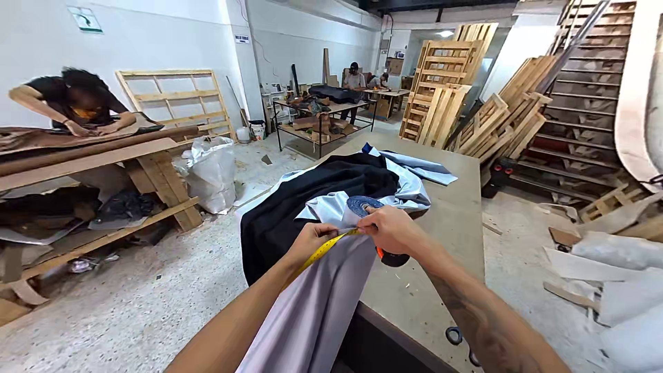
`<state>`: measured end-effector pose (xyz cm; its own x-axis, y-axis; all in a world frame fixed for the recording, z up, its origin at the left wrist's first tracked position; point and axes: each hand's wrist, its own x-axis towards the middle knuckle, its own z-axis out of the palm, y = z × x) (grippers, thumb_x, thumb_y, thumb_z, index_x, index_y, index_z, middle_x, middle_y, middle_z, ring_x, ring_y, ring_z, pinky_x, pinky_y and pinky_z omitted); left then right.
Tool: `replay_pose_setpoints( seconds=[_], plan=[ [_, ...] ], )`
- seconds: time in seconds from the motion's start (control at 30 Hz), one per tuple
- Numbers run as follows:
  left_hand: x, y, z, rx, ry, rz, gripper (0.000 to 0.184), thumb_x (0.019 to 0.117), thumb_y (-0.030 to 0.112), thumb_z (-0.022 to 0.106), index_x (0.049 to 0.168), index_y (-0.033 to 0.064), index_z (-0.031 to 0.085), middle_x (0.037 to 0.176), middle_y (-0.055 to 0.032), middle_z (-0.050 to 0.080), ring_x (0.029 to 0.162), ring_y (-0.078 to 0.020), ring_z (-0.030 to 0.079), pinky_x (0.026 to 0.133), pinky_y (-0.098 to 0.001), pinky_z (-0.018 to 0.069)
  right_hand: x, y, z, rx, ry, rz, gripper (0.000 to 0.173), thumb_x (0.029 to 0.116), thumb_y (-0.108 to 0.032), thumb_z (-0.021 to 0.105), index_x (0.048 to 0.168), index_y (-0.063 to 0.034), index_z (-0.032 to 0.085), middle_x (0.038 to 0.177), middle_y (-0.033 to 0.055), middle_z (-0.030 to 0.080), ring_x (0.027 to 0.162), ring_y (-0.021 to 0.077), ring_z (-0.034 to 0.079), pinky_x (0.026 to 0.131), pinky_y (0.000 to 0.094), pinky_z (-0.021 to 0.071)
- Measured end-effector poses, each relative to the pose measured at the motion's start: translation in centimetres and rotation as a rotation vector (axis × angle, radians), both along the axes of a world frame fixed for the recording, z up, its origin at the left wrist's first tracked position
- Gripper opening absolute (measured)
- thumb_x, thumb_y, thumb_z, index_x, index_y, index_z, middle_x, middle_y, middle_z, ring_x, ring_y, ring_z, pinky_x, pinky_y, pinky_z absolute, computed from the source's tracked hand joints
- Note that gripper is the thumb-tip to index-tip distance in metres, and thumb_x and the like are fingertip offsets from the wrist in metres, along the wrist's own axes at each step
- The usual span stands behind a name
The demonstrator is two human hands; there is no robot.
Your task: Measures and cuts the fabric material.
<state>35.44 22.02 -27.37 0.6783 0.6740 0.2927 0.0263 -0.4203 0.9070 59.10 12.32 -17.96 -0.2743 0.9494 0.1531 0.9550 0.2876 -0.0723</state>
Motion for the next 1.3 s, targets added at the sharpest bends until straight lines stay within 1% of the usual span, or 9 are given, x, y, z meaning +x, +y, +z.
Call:
replay_pose_setpoints(
  seconds=[0.17, 0.27, 0.43, 0.63, 0.73, 0.83, 0.93, 1.13, 1.3],
  plan=[
    [0.5, -0.1, 1.9, -0.25, 0.047, -0.151, 0.049, 0.1102, 0.043, 0.041, 0.108, 0.006, 0.073, 0.087, -0.0056, 0.071, 0.078, -0.0101, 0.067, 0.073, -0.0301, 0.0573, 0.0, 0.2, -0.4, 0.005, 0.005, -0.012, 0.015, 0.0953, -0.034, 0.063, 0.097, -0.0333, 0.077, 0.098, -0.003, 0.073, 0.087, 0.0188, 0.068, 0.07, 0.0497, 0.0547],
    [1.2, -1.1, 3.8, -0.246, 0.141, -0.245, 0.076, 0.1032, 0.069, 0.028, 0.118, 0.0086, 0.071, 0.102, -0.008, 0.074, 0.093, -0.0143, 0.07, 0.084, -0.0363, 0.0594, 0.2, 0.0, -0.9, 0.047, 0.029, -0.011, 0.014, 0.0934, -0.032, 0.063, 0.095, -0.0332, 0.077, 0.096, -0.0037, 0.072, 0.084, 0.0177, 0.068, 0.068, 0.0483, 0.0542],
    [2.9, -2.1, 6.0, 0.102, 0.35, -0.083, 0.036, 0.1031, 0.039, 0.061, 0.106, 0.0068, 0.075, 0.092, -0.0047, 0.072, 0.083, -0.012, 0.066, 0.08, -0.0362, 0.0558, -0.2, -0.7, -0.3, -0.005, 0.039, -0.024, 0.016, 0.0886, -0.026, 0.063, 0.097, -0.0292, 0.077, 0.095, -0.0002, 0.072, 0.09, 0.0226, 0.068, 0.071, 0.0522, 0.0531],
    [5.1, -5.0, 4.4, 0.533, 0.489, 0.385, 0.027, 0.1032, 0.022, 0.052, 0.095, 0.011, 0.075, 0.089, -0.0037, 0.073, 0.089, -0.0194, 0.07, 0.084, -0.047, 0.0572, 1.2, -0.3, -0.9, 0.046, 0.116, 0.128, 0.022, 0.0966, -0.035, 0.055, 0.101, -0.0251, 0.075, 0.09, -0.0001, 0.072, 0.091, 0.02, 0.068, 0.078, 0.0486, 0.0541],
    [5.2, -6.1, 4.0, 0.611, 0.411, 0.528, 0.021, 0.1001, 0.017, 0.057, 0.096, 0.0136, 0.078, 0.092, -0.0016, 0.075, 0.09, -0.019, 0.072, 0.083, -0.0489, 0.0584, 2.9, -0.6, -1.3, -0.02, 0.186, 0.204, 0.038, 0.0937, -0.041, 0.065, 0.131, -0.0323, 0.067, 0.118, 0.0073, 0.068, 0.103, 0.0241, 0.067, 0.086, 0.0501, 0.0556],
    [5.3, -7.7, 2.4, 0.87, 0.322, 0.607, 0.017, 0.0961, 0.018, 0.061, 0.093, 0.0143, 0.077, 0.087, -0.0015, 0.074, 0.08, -0.0199, 0.072, 0.068, -0.0479, 0.0603, 3.1, -3.8, -1.8, -0.073, 0.22, 0.115, 0.094, 0.084, -0.049, 0.079, 0.161, -0.0374, 0.026, 0.139, 0.0201, 0.052, 0.089, 0.0347, 0.068, 0.075, 0.0577, 0.0573],
    [6.1, -9.8, 1.7, 1.067, 0.148, 0.576, 0.019, 0.094, 0.021, 0.059, 0.09, 0.0146, 0.077, 0.078, 0.0001, 0.07, 0.068, -0.0147, 0.069, 0.056, -0.0371, 0.0583, 3.2, -9.1, -1.8, -0.052, 0.3, -0.025, 0.115, 0.0811, -0.04, 0.083, 0.165, -0.0348, 0.004, 0.146, 0.0197, 0.047, 0.088, 0.0386, 0.069, 0.074, 0.0604, 0.0576],
    [8.7, -15.1, 0.6, 1.068, -0.186, 0.207, 0.013, 0.0952, 0.019, 0.063, 0.095, 0.0141, 0.075, 0.079, 0.0002, 0.069, 0.071, -0.0115, 0.068, 0.059, -0.0277, 0.0574, 2.3, -21.4, -4.2, 0.131, 0.306, -0.282, 0.107, 0.0794, -0.039, 0.086, 0.165, -0.0245, 0.022, 0.138, 0.0123, 0.058, 0.062, 0.027, 0.066, 0.05, 0.0502, 0.057],
    [8.6, -17.5, 1.2, 1.067, -0.27, 0.036, 0.016, 0.101, 0.026, 0.061, 0.097, 0.0151, 0.071, 0.071, 0.0002, 0.063, 0.062, -0.015, 0.06, 0.052, -0.0294, 0.0497, 2.0, -28.5, -2.9, -0.053, 0.29, -0.445, 0.097, 0.0862, -0.039, 0.08, 0.163, -0.0143, 0.026, 0.135, 0.0174, 0.061, 0.077, 0.0334, 0.07, 0.06, 0.0557, 0.0579]
  ],
)
